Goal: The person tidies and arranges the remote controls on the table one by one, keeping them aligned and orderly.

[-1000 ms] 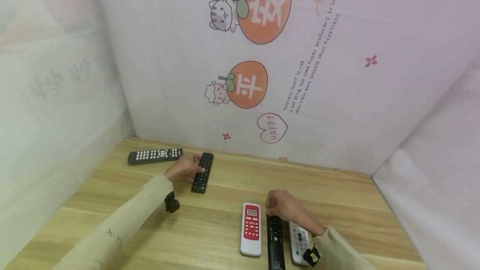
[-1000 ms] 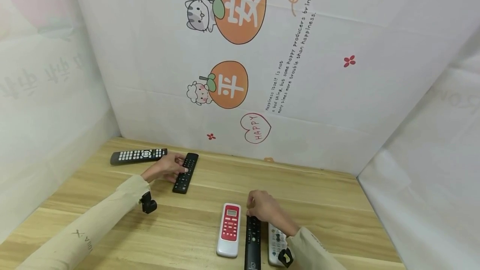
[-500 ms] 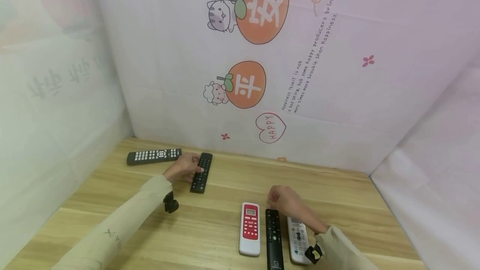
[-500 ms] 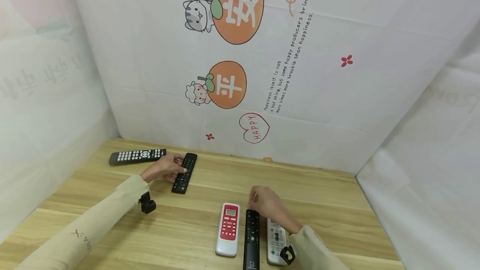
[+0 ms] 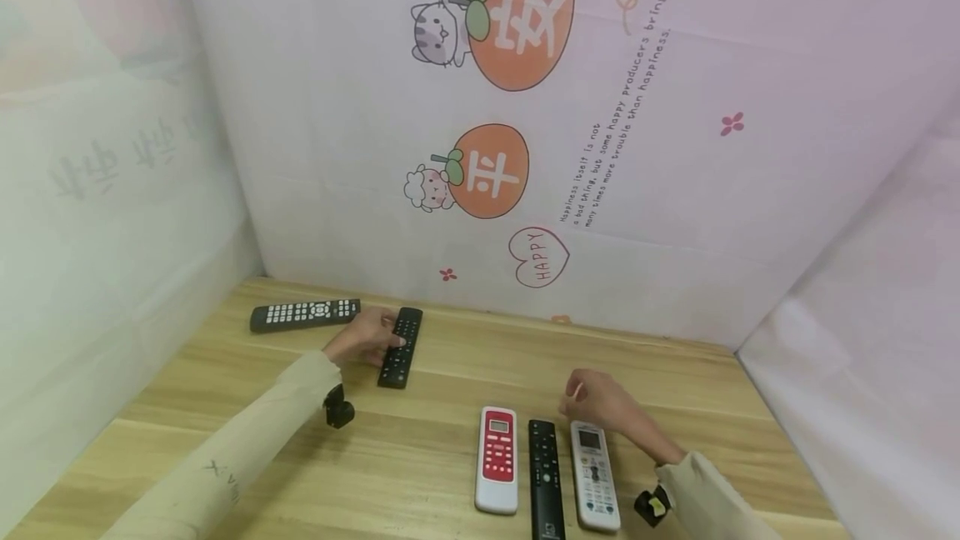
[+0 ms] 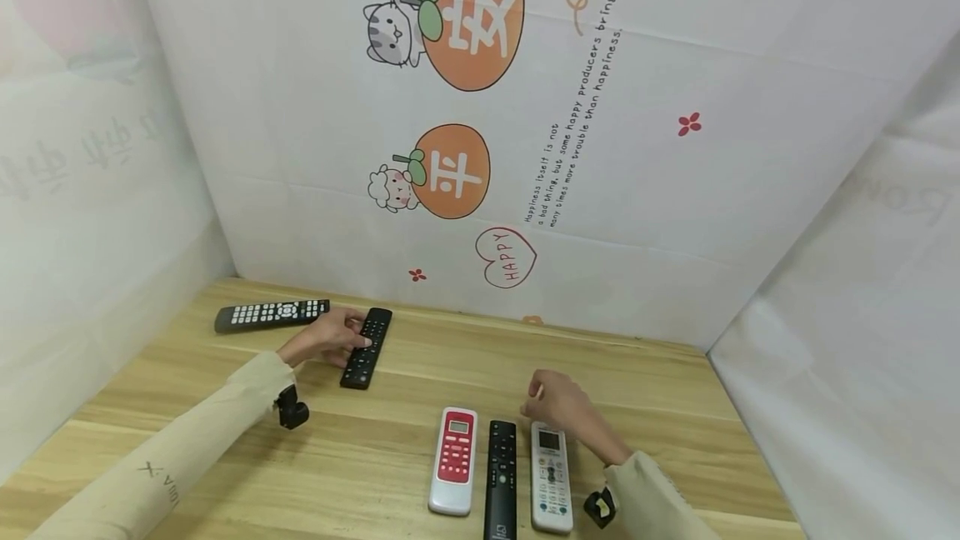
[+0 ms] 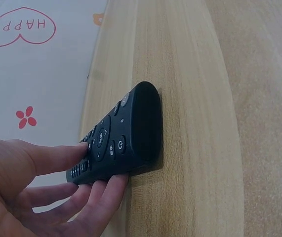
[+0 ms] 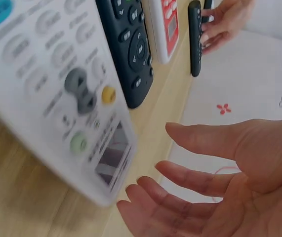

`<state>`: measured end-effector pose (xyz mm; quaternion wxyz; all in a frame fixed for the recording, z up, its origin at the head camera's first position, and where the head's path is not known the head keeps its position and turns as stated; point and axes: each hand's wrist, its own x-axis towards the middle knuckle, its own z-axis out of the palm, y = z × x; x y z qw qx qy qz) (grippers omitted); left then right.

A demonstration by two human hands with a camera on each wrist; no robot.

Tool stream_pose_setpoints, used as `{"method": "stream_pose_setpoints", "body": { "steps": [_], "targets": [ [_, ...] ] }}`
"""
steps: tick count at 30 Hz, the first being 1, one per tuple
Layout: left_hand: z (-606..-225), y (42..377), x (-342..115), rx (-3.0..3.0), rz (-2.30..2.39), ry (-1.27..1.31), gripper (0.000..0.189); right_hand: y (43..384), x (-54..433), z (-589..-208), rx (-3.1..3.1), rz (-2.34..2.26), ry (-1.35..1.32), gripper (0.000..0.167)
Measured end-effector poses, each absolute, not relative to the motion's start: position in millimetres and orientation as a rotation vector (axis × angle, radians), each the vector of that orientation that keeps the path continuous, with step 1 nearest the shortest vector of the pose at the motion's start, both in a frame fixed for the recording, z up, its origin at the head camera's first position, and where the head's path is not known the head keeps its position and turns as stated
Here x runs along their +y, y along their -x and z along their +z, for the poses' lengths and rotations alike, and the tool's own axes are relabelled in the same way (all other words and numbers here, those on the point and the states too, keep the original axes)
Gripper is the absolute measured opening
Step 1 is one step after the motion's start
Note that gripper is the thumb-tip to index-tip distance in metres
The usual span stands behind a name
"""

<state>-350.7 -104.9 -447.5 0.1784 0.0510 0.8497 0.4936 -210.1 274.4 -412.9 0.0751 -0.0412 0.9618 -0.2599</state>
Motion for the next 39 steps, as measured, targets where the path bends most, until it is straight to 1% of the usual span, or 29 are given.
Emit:
{"method": "stream_pose_setpoints", "body": {
  "steps": [6, 9, 13, 20, 26, 31, 39],
  "targets": [
    [-448, 352, -105, 2.41, 1.392, -0.144, 0.063, 211, 292, -410, 2.856, -0.735, 0.188, 0.021],
    [-449, 352, -104, 2.412, 1.388, -0.132, 0.063, 211, 297, -410, 2.846, -0.722, 0.179, 0.02],
    [-449, 352, -102, 2.408, 1.386, -0.112, 0.062, 208, 304, -411, 2.796, -0.77, 0.111, 0.02],
    [-448, 351, -103, 2.414, 1.385, -0.119, 0.063, 201, 313, -413, 2.718, -0.881, -0.016, 0.025],
    [-446, 352, -103, 2.414, 1.375, -0.131, 0.063, 195, 315, -419, 2.607, -0.992, -0.19, 0.021],
    [-445, 352, -103, 2.415, 1.367, -0.134, 0.064, 194, 311, -421, 2.544, -1.025, -0.296, 0.022],
    [-446, 349, -101, 2.446, 1.368, -0.108, 0.069, 190, 306, -418, 2.521, -0.98, -0.26, 0.024]
  ]
}}
